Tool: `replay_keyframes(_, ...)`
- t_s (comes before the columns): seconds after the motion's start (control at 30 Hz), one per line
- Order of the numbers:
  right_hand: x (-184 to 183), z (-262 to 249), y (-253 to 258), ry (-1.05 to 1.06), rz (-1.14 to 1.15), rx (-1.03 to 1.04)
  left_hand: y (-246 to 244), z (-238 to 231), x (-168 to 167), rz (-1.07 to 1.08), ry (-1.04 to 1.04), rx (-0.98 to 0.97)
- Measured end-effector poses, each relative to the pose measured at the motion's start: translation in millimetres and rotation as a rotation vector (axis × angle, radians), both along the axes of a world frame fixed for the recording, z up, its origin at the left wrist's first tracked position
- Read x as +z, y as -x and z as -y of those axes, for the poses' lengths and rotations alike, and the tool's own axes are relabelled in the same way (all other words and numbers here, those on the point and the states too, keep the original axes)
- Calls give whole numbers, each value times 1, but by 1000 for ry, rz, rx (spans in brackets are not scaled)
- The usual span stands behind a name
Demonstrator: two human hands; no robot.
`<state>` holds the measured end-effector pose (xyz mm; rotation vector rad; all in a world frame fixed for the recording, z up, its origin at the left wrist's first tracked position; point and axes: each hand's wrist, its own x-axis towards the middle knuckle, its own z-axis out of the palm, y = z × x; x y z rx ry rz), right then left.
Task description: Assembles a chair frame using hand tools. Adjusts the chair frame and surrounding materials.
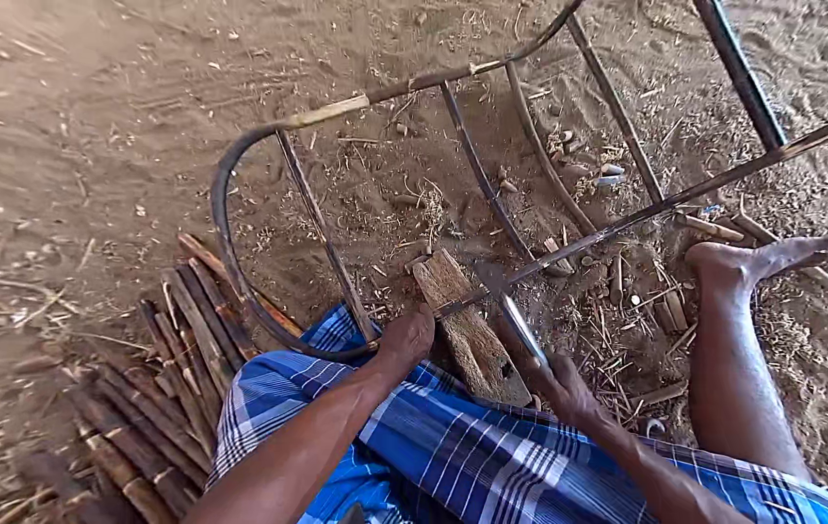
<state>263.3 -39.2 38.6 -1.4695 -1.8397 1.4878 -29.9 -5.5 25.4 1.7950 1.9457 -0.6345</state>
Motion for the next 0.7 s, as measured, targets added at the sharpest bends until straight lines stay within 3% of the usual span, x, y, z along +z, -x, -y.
replay_keyframes(0.17,-36,19,1,145,174,0,-1,3,-5,-50,17,-13)
replay_keyframes(0.27,-35,8,1,181,265,107,-3,3,-5,-64,24,-4)
replay_keyframes(0.43,-27,12,3,61,199,121,-1,3,-4,-52,20,2)
replay_keyframes(0.53,-30,3,6,286,332,124,-5,3,-3,-64,30,20)
replay_keyframes(0.7,-31,10,5,98,120,63,-2,5,-8,-81,25,6)
